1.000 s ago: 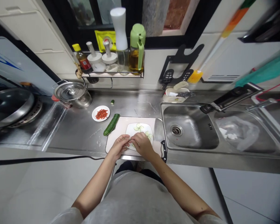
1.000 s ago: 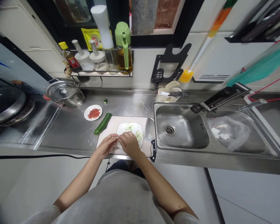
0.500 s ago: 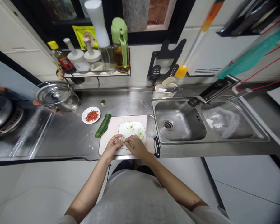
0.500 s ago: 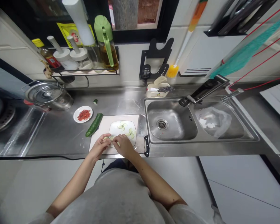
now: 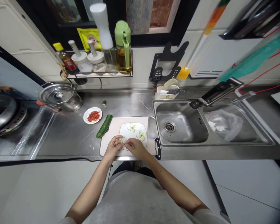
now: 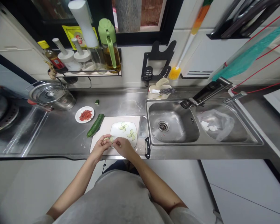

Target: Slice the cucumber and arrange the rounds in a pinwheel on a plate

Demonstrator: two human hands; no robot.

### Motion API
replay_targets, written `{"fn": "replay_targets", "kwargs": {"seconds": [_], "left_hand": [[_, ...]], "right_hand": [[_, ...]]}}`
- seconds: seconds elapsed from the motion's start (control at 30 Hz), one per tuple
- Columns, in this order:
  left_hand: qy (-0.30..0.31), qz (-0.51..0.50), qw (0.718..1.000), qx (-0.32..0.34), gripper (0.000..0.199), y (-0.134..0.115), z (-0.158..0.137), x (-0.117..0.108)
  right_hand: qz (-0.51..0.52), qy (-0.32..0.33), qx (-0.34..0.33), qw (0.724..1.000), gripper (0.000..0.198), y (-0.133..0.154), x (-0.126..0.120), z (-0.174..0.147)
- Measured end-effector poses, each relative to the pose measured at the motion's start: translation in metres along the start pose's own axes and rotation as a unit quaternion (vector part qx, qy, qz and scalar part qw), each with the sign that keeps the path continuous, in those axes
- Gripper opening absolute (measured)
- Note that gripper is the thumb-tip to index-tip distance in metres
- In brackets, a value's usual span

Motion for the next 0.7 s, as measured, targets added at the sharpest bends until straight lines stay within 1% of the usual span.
{"fn": "replay_targets", "kwargs": {"seconds": [0.17,0.43,0.57,0.7], "left_hand": [[-0.008,0.000,1.000,0.016,0.052,0.002,0.002,-0.001],[-0.010,0.006,1.000,0.028,0.054,0.006,0.010,-0.001],[-0.011,0.011,0.999,0.040,0.053,0.013,0.021,-0.003],[-0.005,0.033,0.998,0.061,0.049,0.023,0.041,-0.009]], "right_hand": [[0.051,0.004,0.035,0.998,0.012,0.000,0.001,0.001],[0.048,0.010,0.043,0.998,0.011,-0.013,0.006,0.011],[0.042,0.020,0.050,0.998,0.009,-0.022,0.007,0.020],[-0.001,0.035,0.065,0.997,0.008,-0.027,0.008,0.034]]}}
Point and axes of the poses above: each hand's wrist, its own z-axis towards the middle knuckle, its own x-axis out of the palm, y = z × x, the point moved 1 cm from there along z, towards the middle knuckle, and after that the axes turned 1 degree about -z, right-handed, at the moved point
